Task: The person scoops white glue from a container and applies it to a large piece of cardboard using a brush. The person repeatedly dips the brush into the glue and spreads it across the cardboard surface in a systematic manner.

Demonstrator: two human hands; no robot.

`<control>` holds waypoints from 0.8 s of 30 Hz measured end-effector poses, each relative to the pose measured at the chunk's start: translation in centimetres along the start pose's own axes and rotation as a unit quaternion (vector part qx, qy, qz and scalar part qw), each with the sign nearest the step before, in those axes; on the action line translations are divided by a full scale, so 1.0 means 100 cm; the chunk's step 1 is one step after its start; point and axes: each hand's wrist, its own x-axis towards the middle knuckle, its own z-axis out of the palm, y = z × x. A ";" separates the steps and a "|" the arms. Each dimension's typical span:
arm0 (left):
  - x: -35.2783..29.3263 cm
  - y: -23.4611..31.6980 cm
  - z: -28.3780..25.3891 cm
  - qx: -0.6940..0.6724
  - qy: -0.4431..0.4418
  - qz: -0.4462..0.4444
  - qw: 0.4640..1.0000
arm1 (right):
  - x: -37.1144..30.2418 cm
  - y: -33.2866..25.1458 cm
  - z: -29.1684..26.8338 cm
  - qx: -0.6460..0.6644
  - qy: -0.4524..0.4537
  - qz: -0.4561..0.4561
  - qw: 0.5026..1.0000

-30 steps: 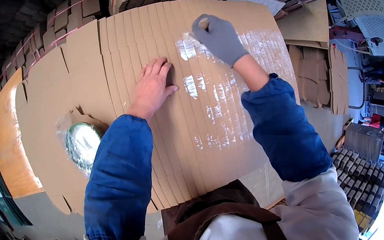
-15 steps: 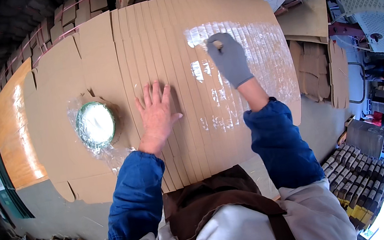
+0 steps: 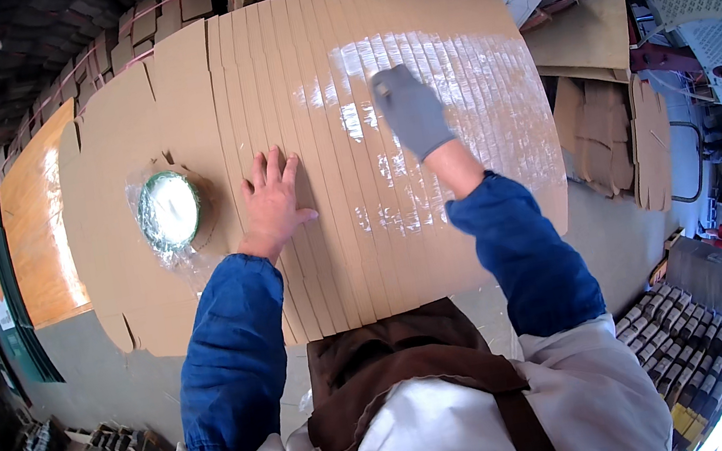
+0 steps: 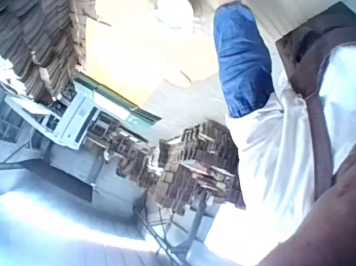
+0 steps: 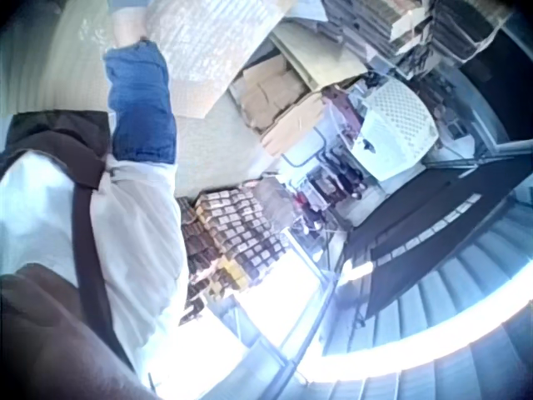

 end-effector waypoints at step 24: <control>-0.001 0.001 -0.009 0.021 -0.035 -0.003 0.999 | -0.048 -0.021 -0.005 0.087 -0.030 0.079 0.993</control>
